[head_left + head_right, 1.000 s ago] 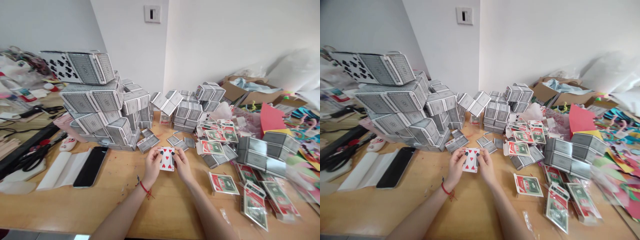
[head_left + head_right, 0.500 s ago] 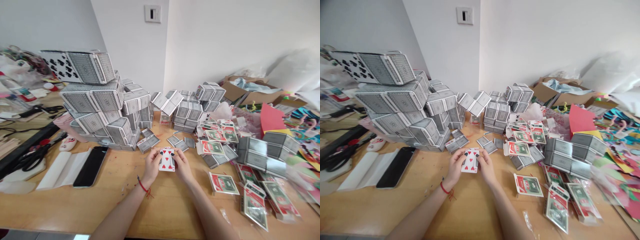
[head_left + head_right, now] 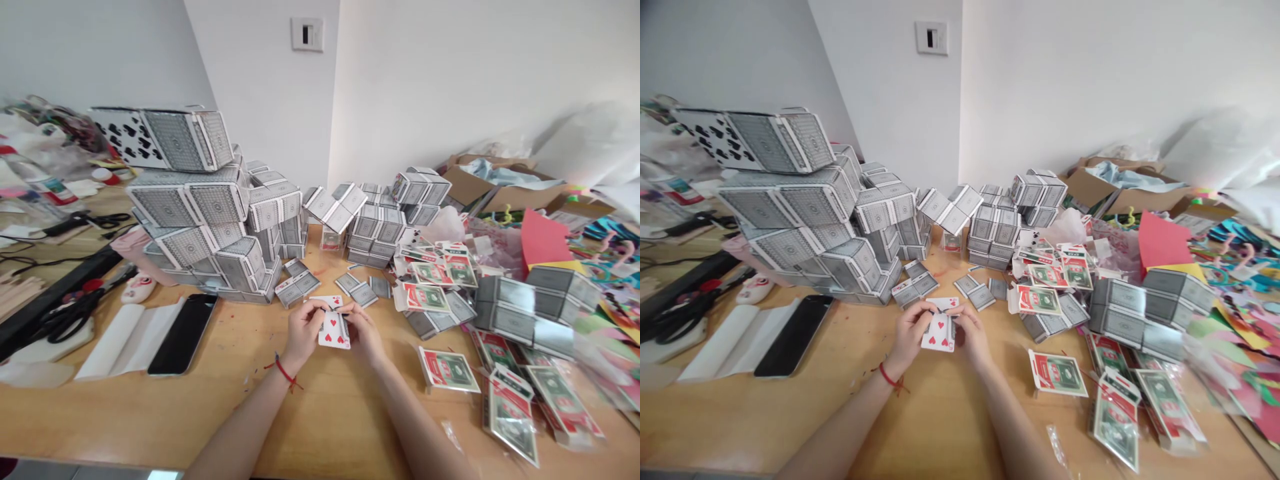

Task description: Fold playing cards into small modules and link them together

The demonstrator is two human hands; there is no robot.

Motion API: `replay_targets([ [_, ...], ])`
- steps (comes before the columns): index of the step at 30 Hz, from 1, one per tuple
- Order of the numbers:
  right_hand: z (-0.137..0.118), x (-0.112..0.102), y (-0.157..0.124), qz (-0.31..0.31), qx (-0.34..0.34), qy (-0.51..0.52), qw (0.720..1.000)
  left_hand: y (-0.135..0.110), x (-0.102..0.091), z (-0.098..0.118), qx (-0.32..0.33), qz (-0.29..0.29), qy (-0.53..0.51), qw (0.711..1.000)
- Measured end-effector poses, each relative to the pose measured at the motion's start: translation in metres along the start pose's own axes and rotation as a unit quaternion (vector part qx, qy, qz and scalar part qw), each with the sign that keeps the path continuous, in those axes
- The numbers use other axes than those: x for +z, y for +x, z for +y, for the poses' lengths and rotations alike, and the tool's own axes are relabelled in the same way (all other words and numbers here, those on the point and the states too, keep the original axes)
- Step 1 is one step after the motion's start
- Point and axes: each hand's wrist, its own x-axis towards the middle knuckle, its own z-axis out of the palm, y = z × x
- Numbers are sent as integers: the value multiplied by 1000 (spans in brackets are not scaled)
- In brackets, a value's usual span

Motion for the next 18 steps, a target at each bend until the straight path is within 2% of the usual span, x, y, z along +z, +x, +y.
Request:
replay_targets([
  [4,-2,-7,3,-21,39,-70,997,4,-9,6,48,-66,90,993],
  [9,-1,-18,8,-46,4,-177,983,9,-14,9,84,-137,152,975],
  [12,2,-20,11,-40,-10,-182,982,11,-13,4,50,-142,129,980],
  [16,7,-17,12,-24,-36,-186,982,13,-10,-2,-43,-124,18,991],
  [18,8,-15,11,-17,-52,-190,980,12,-8,-3,-62,-122,-28,990],
])
